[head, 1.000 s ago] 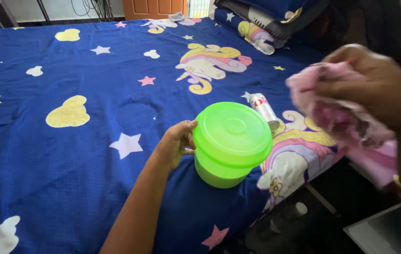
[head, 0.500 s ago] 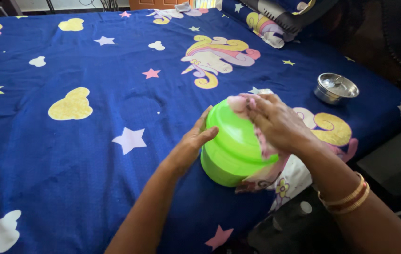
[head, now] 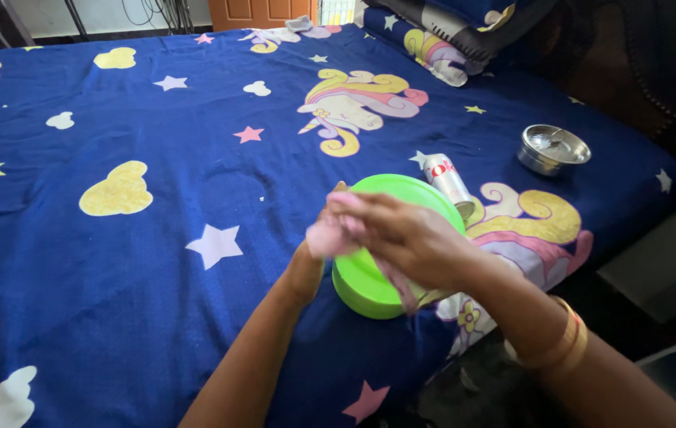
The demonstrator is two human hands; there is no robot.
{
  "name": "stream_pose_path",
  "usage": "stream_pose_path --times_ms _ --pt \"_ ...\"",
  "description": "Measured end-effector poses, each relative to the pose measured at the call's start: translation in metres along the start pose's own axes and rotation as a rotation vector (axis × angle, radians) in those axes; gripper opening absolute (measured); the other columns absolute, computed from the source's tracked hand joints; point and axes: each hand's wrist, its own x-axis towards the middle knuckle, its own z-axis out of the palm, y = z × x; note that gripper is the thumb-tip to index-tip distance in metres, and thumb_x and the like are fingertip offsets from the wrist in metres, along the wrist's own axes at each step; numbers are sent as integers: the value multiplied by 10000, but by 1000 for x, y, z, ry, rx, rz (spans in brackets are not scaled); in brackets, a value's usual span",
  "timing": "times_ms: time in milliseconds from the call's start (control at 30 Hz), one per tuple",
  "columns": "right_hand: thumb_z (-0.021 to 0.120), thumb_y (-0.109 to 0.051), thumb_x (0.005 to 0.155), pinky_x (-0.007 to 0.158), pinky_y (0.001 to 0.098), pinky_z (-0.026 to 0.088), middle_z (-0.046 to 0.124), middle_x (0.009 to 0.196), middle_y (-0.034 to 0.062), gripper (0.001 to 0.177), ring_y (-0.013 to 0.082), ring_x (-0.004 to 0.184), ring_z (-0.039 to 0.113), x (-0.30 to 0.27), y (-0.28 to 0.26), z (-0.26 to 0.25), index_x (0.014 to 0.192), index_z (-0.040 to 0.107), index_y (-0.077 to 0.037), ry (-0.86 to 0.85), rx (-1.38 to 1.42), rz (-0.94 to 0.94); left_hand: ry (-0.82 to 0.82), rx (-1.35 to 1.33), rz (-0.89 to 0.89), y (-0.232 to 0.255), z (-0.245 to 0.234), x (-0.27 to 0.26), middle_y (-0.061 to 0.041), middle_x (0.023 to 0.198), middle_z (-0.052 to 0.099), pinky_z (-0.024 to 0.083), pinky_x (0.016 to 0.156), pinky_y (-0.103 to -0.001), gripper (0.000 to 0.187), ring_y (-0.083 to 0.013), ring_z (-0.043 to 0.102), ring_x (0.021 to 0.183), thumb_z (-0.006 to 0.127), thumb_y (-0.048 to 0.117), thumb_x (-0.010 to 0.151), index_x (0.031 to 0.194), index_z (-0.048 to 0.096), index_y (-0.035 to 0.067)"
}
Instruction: The person organizes groceries by placing various plastic bags containing food items and a green container into a refrigerator. The person handles a yellow bag of vegetables, a white bag, a pink bag, and a green container, placing them on the shelves. The person also wipes a metal bowl with a cloth.
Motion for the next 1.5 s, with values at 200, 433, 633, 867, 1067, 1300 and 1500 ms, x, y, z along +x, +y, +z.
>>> stream_pose_path --times_ms 200,433,633,867,1067,1300,1500 --pt "563 -251 997 879 386 612 677 1353 110 377 266 1075 753 -71 -12 -18 1358 635 -169 107 -110 184 17 122 20 8 7 3 -144 1696 275 147 1251 -352 702 -236 226 1570 418 218 961 1607 250 1" --pt "548 -314 988 823 460 524 712 1112 198 388 355 966 680 -35 76 -41 1281 670 -90 189 -384 445 -40 72 38 8 12 6 -176 1687 281 136 1260 -360 712 -261 220 1576 424 232 985 1618 212 -15" --pt "513 -341 1041 852 459 560 728 1045 193 360 358 950 747 53 78 -19 1216 678 -74 -50 -240 795 -95 -18 36 1 -5 2 -158 1717 206 101 1271 -358 714 -247 167 1595 419 233 1023 1635 139 -5" --pt "577 -262 1000 954 454 501 592 1249 172 370 361 1159 616 38 24 14 1336 622 -112 32 -148 44 -82 -136 81 -13 -21 3 -155 1683 244 158 1267 -398 713 -250 220 1565 507 129 999 1630 187 40" --pt "647 -83 909 1002 470 512 590 1380 182 343 393 1277 610 -56 -20 4 1243 702 -137 107 -276 -123 -75 -87 27 12 -11 3 -254 1596 353 217 1220 -490 740 -348 301 1498 587 85 932 1580 238 169" --pt "610 2 895 892 357 613 653 1237 118 379 237 1082 704 -102 66 -20 1264 682 -45 461 -122 246 72 765 459 41 17 -1 -145 1654 499 160 1316 -502 468 -373 195 1639 542 26 902 1329 698 137" --pt "640 -101 977 894 315 534 674 1101 124 242 194 994 659 -38 147 -55 1169 718 24 466 81 279 -149 1265 770 55 51 -16 -76 1322 689 285 1245 -534 472 -307 558 1366 775 424 869 1254 689 166"
